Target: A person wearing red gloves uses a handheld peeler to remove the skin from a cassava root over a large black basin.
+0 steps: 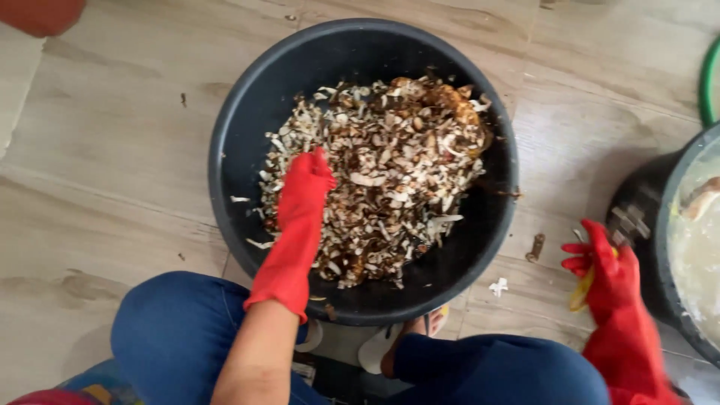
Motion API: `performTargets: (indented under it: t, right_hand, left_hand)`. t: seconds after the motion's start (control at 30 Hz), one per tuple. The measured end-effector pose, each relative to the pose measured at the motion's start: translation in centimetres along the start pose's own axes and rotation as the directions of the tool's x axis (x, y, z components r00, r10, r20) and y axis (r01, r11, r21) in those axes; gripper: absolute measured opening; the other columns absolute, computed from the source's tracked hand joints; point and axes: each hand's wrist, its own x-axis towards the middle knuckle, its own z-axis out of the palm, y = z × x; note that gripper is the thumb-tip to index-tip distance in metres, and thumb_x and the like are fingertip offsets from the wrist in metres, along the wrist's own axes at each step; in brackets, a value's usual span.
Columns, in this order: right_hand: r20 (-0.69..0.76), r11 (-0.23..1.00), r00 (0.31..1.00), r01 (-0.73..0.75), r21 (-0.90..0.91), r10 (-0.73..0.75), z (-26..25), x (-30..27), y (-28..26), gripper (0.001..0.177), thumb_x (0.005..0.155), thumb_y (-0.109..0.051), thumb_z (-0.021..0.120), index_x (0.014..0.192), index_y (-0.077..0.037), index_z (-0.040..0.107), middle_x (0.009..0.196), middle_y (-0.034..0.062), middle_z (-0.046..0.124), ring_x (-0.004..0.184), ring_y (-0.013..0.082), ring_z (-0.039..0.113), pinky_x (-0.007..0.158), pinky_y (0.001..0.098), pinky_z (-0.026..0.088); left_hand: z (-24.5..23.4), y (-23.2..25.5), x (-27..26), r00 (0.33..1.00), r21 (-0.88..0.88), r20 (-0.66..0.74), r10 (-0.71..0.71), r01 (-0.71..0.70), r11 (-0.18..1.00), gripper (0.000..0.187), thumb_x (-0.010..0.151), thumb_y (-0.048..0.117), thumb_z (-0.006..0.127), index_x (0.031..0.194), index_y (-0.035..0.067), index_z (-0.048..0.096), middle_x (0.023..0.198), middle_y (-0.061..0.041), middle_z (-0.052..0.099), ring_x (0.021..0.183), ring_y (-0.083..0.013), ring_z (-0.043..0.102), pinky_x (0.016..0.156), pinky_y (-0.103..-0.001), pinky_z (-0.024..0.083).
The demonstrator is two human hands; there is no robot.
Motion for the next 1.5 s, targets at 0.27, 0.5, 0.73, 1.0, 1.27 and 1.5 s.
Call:
performTargets:
  t: [0.27,0.5,0.73,1.0,1.27,1.5]
  right_hand:
    - [0.363,0.912,0.907,-0.052,-0.406,0.213,9.7,-6.0,-14.6,0.042,0.105,-0.025,0.055,0.145,-0.01,0.057,0.104,0.0232,0.068,0.074,0.0336,0.06,0.074,0.0432,0.048]
    - [0.429,0.93,0.877,-0.053,-0.363,0.217,16.8,-11.7,-13.5,0.053,0.097,-0.025,0.064,0.146,-0.009,0.056,0.097,0.0236,0.073,0.064,0.0336,0.068,0.062,0.0411,0.057]
    - [0.406,0.901,0.886,-0.028,-0.433,0.223,17.6,-10.0,-12.1,0.058,0.092,-0.029,0.075,0.143,-0.01,0.057,0.091,0.0255,0.073,0.059,0.0344,0.07,0.057,0.0416,0.061]
    - [0.449,0.948,0.888,0.059,-0.314,0.093,17.2,-10.2,-15.0,0.055,0.095,-0.027,0.071,0.143,-0.005,0.056,0.09,0.0239,0.072,0.058,0.0307,0.069,0.058,0.0386,0.061]
    - [0.496,0.962,0.867,0.095,-0.257,0.047,18.1,-10.3,-14.2,0.036,0.101,-0.037,0.063,0.113,-0.004,0.068,0.068,0.0168,0.067,0.046,0.0236,0.062,0.046,0.0294,0.055]
    - [0.551,0.966,0.823,0.012,-0.26,0.138,19.9,-6.2,-5.8,0.06,0.089,-0.02,0.075,0.139,0.002,0.051,0.071,0.0273,0.064,0.053,0.038,0.069,0.055,0.0459,0.062]
  left_hand:
    - [13.5,-15.7,0.1,0.865,0.777,0.502,0.013,-0.457,0.433,0.029,0.098,0.008,0.053,0.11,0.013,0.079,0.114,-0.01,0.074,0.11,-0.0347,0.069,0.085,-0.048,0.061]
    - [17.6,-23.6,-3.5,0.987,0.862,0.011,0.158,-0.09,0.499,0.1,0.09,-0.002,0.059,0.161,0.048,0.011,0.102,-0.024,0.046,0.091,-0.0332,0.044,0.077,-0.052,0.037]
    - [15.2,-19.6,-3.7,0.951,0.219,0.285,-0.124,0.061,0.974,0.107,0.085,0.013,0.079,0.161,0.042,0.009,0.128,-0.027,0.061,0.122,-0.0433,0.064,0.099,-0.054,0.057]
    - [3.8,-4.0,-8.9,0.828,-0.672,0.485,-0.283,0.559,0.485,0.102,0.081,0.012,0.075,0.164,0.03,0.018,0.095,-0.023,0.071,0.077,-0.0255,0.074,0.062,-0.027,0.063]
    - [5.9,-14.0,-4.8,0.7,-0.672,0.713,-0.044,0.7,0.243,0.051,0.091,0.005,0.071,0.139,0.02,0.061,0.117,-0.038,0.068,0.095,-0.0406,0.076,0.079,-0.044,0.066]
    - [10.2,-19.7,-0.5,0.638,-0.652,0.755,-0.152,0.756,-0.064,0.029,0.09,0.007,0.078,0.118,0.005,0.071,0.118,-0.032,0.071,0.102,-0.0444,0.073,0.09,-0.055,0.063]
